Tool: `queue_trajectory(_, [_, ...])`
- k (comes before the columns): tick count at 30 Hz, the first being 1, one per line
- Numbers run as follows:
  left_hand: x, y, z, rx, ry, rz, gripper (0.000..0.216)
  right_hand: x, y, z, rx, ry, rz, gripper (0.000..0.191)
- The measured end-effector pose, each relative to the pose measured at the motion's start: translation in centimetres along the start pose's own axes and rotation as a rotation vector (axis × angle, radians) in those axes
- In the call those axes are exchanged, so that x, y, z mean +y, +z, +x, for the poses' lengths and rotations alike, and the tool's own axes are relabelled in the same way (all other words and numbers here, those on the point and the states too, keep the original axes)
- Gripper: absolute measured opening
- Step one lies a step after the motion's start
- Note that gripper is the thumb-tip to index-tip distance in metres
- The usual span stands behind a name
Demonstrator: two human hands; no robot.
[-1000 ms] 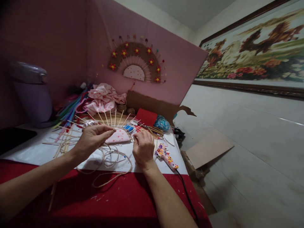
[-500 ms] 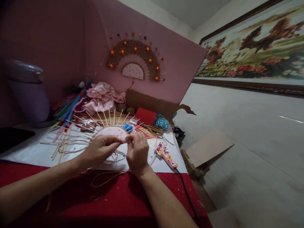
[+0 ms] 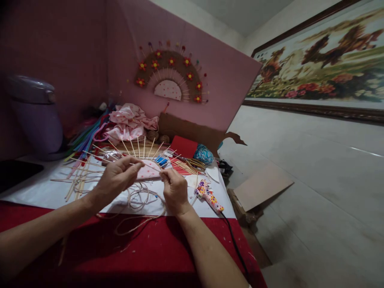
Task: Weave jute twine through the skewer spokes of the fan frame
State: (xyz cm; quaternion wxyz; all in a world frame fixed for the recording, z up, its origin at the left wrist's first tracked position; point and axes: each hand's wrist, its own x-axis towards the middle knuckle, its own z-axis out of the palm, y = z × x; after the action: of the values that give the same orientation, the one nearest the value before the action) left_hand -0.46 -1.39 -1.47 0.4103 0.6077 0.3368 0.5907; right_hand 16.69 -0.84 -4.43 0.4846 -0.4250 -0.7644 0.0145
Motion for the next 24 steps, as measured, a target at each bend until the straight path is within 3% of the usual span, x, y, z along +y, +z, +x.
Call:
queue_trajectory(3, [0.5,-0.6,0.5,0.164,-0.019,-0.107,0.011,0.6,-0.2,0.1,0.039,0.012,-0.113,0.017])
queue_trajectory(8, [0.8,-1.3,1.3,0.318,0.010,-0.189,0.011,0.9,-0.4,0.1,0.055,0.096,-0.325,0.016])
queue_trajectory(11, [0.5,-1.7,1.3,0.348,0.066,0.104,0.013,0.9,-0.5,0.1,0.080,0.089,-0.310,0.017])
queue_trajectory(14, [0.3,-1.8,0.8,0.258,0.187,0.713,0.012,0.8,-0.5,0.0,0.046,0.060,-0.253,0.019])
queue_trajectory(16, [0.3,-1.5,0.3,0.201,0.270,0.979,0.017,0.6,-0.5,-0.1,0.020,0.044,-0.232,0.018])
queue_trajectory(18, [0.2,-1.0,-0.2,0.093,0.383,0.992,0.023,0.3,-0.5,-0.2,-0.003,0.019,-0.209,0.019])
queue_trajectory(21, [-0.5,-0.1,-0.7,-0.129,0.513,0.768,0.021,0.0,-0.4,-0.4,-0.058,-0.048,-0.172,0.021])
queue_trajectory(24, [-1.4,0.3,-0.7,-0.217,0.424,0.698,0.021,-0.1,-0.3,-0.5,-0.096,-0.124,-0.119,0.019])
